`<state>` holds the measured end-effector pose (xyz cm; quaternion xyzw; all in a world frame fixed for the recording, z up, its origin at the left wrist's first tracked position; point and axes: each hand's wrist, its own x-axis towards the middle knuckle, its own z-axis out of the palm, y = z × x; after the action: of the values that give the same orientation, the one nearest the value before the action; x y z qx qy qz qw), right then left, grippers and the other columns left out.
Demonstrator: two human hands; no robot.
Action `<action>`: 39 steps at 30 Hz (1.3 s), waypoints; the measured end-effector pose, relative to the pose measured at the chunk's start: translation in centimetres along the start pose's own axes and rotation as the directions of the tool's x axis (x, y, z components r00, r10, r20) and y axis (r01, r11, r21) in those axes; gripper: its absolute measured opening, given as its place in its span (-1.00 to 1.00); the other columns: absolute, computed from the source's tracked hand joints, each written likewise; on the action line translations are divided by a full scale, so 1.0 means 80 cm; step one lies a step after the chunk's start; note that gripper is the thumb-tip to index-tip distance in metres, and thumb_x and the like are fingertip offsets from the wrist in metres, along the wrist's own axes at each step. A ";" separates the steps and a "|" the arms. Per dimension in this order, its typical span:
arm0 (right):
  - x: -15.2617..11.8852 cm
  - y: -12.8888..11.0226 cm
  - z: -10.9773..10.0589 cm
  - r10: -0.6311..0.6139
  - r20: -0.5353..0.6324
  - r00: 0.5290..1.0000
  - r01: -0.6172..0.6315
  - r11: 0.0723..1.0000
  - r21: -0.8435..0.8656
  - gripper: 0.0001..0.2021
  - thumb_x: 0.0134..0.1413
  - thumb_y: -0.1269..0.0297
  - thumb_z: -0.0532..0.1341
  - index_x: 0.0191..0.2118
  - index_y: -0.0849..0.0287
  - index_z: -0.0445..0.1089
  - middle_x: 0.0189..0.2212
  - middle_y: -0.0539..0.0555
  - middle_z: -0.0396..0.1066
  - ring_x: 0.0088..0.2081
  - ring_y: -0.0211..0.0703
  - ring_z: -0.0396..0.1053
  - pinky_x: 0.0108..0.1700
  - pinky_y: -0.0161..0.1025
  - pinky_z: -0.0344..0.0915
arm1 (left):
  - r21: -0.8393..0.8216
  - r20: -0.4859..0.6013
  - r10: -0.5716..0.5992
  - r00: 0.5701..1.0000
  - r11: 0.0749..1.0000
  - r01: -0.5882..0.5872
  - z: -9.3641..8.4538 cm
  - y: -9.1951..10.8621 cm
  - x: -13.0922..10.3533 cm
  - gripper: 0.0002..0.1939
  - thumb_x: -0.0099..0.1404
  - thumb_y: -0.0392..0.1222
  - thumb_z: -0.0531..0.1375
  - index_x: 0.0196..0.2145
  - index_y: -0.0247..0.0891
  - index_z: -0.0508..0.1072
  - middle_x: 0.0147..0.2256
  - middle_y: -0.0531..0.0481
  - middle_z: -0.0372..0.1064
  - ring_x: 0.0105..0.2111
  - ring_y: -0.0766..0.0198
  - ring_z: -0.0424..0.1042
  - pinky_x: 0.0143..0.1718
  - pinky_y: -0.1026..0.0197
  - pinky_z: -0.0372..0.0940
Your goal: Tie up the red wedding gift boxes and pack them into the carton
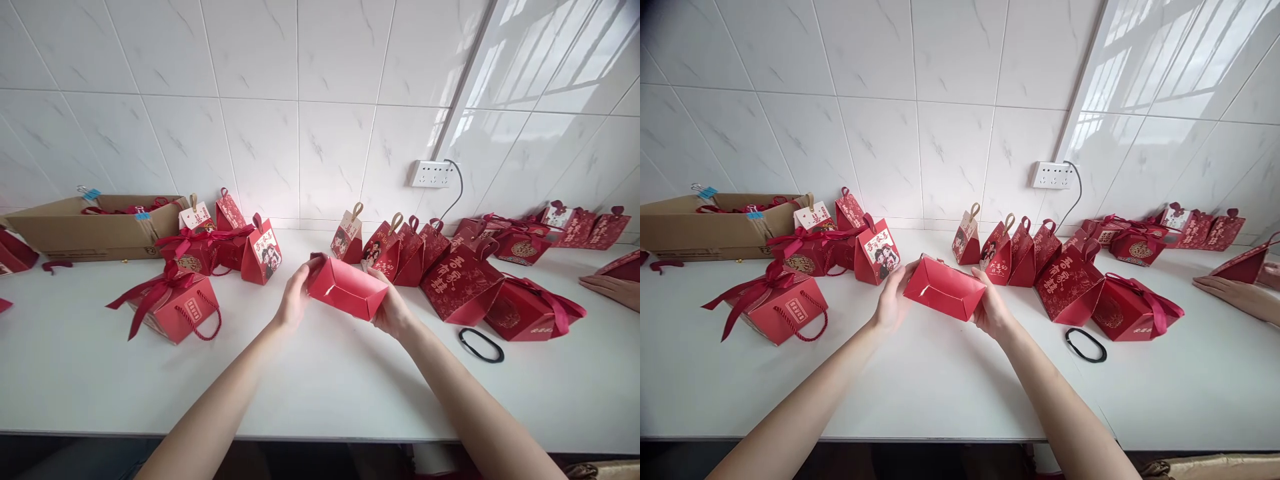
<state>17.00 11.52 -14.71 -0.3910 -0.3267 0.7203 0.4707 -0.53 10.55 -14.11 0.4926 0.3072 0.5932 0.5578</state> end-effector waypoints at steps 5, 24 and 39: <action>-0.006 -0.004 0.004 0.024 0.037 0.999 -0.028 0.995 0.101 -0.69 0.06 -0.02 0.14 -0.35 0.15 0.35 -0.63 -0.03 0.37 -0.65 -0.29 0.32 -0.66 -0.39 0.32 | 0.126 -0.025 0.079 0.997 0.989 -0.075 -0.003 -0.009 0.000 -0.43 0.11 0.24 0.10 -0.01 -0.11 0.37 0.12 -0.09 0.23 0.26 0.03 -0.05 -0.05 0.11 0.32; -0.013 0.002 0.015 0.002 0.151 0.989 -0.009 0.999 0.044 -0.73 0.07 0.16 0.17 -0.13 0.16 0.35 -0.30 0.09 0.44 -0.38 -0.17 0.48 -0.38 -0.24 0.50 | 0.245 -0.159 0.167 0.973 0.961 -0.125 0.007 -0.006 -0.002 -0.42 -0.04 -0.09 0.36 -0.12 -0.19 0.18 -0.19 -0.08 0.42 -0.20 0.16 0.47 -0.20 0.16 0.38; -0.011 0.003 0.016 0.056 0.172 0.983 -0.065 0.997 0.052 -0.81 0.11 0.27 0.11 -0.18 0.21 0.35 -0.32 0.06 0.40 -0.40 -0.19 0.46 -0.38 -0.21 0.50 | 0.256 -0.185 0.194 0.963 0.956 -0.143 0.006 -0.004 -0.003 -0.47 -0.01 -0.05 0.34 -0.13 -0.21 0.25 -0.24 -0.07 0.46 -0.24 0.17 0.49 -0.25 0.21 0.38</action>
<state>16.04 10.47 -14.06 -0.3238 -0.3330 0.7742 0.4299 0.00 10.30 -14.32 0.5161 0.3903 0.6455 0.4057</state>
